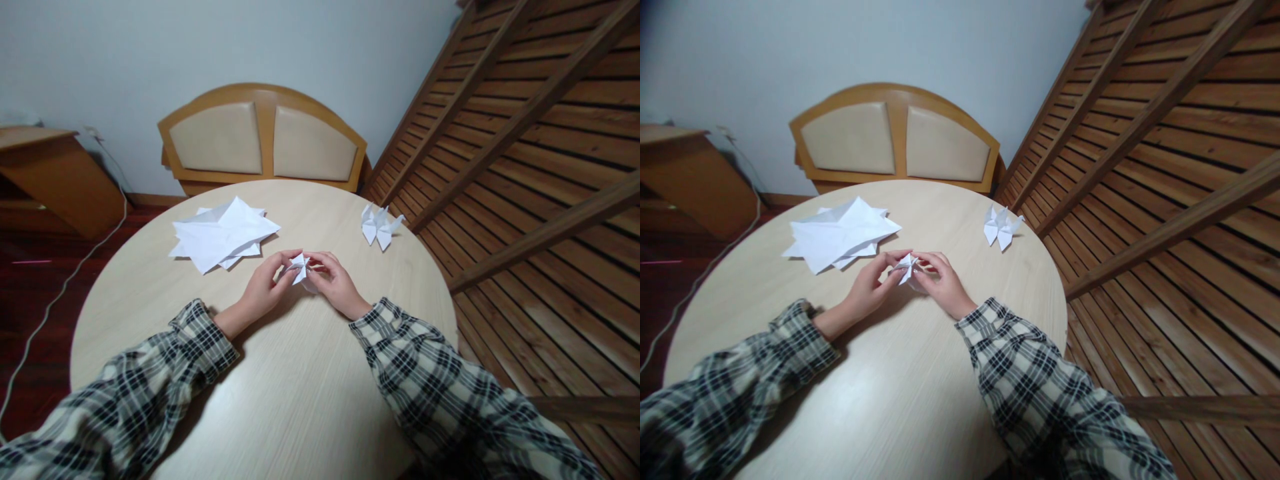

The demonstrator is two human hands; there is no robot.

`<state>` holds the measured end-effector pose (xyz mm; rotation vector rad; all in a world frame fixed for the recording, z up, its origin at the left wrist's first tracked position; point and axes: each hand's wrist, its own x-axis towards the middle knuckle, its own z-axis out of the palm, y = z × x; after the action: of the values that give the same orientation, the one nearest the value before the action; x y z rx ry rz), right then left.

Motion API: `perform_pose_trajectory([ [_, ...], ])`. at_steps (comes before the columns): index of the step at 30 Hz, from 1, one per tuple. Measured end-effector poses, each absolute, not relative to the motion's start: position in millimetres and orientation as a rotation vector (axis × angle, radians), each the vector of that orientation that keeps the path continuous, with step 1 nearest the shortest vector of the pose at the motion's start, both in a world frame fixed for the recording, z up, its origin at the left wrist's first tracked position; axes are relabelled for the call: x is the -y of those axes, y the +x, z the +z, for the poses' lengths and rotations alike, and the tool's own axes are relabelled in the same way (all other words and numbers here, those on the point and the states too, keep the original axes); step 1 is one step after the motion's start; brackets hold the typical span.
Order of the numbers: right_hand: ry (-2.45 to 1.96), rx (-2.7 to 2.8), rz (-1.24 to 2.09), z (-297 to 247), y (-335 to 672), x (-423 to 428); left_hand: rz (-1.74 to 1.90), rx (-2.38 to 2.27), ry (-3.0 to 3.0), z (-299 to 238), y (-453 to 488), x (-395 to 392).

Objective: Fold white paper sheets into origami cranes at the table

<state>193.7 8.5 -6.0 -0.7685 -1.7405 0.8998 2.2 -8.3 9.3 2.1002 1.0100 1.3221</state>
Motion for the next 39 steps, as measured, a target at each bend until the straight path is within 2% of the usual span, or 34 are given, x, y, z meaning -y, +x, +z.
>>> perform_pose_trajectory([
  [4,-0.803,1.725,0.845,-3,194,-8,1.328,-1.008,2.089,9,3,7],
  [10,-0.805,1.633,0.980,-8,191,-9,1.460,-1.005,2.010,9,8,4],
  [21,-0.807,1.480,1.128,-14,187,-13,1.296,-0.928,1.619,2,19,3],
  [26,-0.817,1.375,1.080,-16,189,-17,1.270,-0.855,1.514,-4,22,0],
  [39,-0.782,1.547,1.132,-13,192,-16,1.339,-0.972,1.451,-7,18,-7],
])
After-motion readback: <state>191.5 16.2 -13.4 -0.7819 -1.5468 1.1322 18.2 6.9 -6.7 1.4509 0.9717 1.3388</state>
